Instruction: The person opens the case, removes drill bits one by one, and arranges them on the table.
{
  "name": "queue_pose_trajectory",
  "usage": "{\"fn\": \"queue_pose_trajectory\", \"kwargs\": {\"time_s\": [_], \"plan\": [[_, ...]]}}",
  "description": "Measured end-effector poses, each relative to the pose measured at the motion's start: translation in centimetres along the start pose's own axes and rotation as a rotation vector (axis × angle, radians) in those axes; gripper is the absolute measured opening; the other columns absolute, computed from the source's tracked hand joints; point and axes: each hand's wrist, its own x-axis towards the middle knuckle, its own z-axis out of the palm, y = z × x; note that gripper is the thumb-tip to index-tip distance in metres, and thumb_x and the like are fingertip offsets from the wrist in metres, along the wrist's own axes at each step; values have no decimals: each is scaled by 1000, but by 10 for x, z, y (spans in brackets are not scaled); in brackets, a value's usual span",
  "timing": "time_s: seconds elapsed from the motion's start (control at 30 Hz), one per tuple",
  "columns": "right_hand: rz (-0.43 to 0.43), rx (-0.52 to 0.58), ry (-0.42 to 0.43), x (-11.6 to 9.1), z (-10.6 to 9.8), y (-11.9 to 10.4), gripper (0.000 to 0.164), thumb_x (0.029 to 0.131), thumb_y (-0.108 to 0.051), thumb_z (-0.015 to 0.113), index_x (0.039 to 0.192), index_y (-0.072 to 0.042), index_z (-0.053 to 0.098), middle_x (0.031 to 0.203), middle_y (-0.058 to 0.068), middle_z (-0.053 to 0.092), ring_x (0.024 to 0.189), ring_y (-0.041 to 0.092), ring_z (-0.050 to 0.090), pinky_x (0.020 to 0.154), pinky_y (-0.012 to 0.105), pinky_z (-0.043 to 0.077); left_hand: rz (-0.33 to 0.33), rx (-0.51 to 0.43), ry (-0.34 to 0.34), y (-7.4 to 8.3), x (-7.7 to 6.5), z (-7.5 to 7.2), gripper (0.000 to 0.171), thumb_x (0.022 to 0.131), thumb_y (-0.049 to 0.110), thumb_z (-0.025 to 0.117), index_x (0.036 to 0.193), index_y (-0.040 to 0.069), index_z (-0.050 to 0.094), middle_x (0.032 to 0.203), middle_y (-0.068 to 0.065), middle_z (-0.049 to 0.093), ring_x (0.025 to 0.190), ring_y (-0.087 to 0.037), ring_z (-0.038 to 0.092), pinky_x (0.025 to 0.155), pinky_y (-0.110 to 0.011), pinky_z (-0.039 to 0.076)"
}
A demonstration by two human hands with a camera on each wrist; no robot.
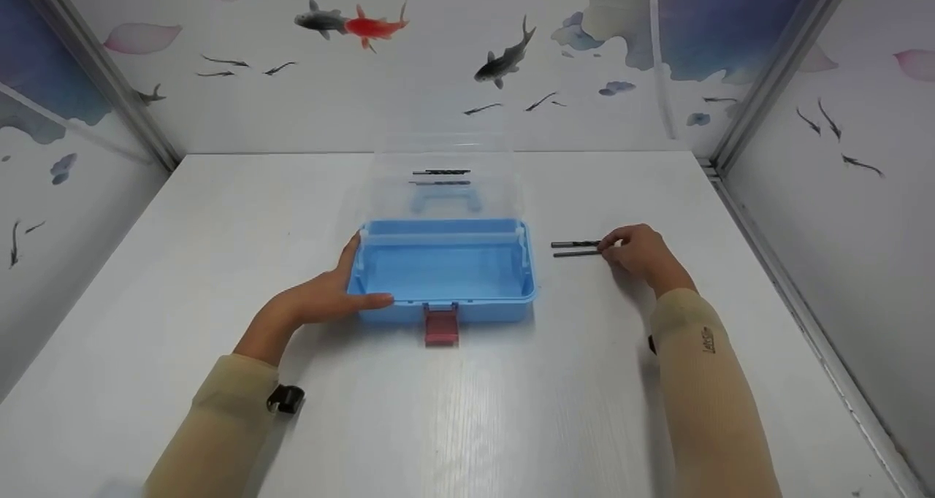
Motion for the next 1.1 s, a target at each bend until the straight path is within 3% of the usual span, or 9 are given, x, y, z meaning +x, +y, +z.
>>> {"fn": "queue_pose_trajectory", "kwargs": {"time_s": [0.23,0.57,0.8,1.1], "plan": [[-10,-9,5,1,1,4,35,105,-24,65,133,-3,69,127,19,53,110,31,45,84,36,43,-5,7,-1,0,0,0,139,78,81,74,169,33,-20,177,-16,22,163,-40,29,127,-64,32],[6,-11,12,-2,2,1,38,106,-27,65,135,-3,69,145,25,52,119,36,46,90,41,44,5,-3,-6,2,-2,-2,139,79,80,74,169,31,-20,178,-16,22,163,-40,29,128,-63,31],[17,23,17,-1,4,1,40,105,-27,67,137,-3,68,132,19,48,101,26,50,82,34,47,3,12,-7,2,-2,-2,138,81,79,73,169,30,-21,177,-19,23,164,-40,27,129,-61,30],[27,-1,23,2,4,2,42,104,-31,68,138,-5,68,124,17,51,103,28,51,81,35,46,28,-15,-4,1,-1,-2,139,81,78,74,169,30,-21,176,-16,25,159,-38,34,127,-62,33]]}}
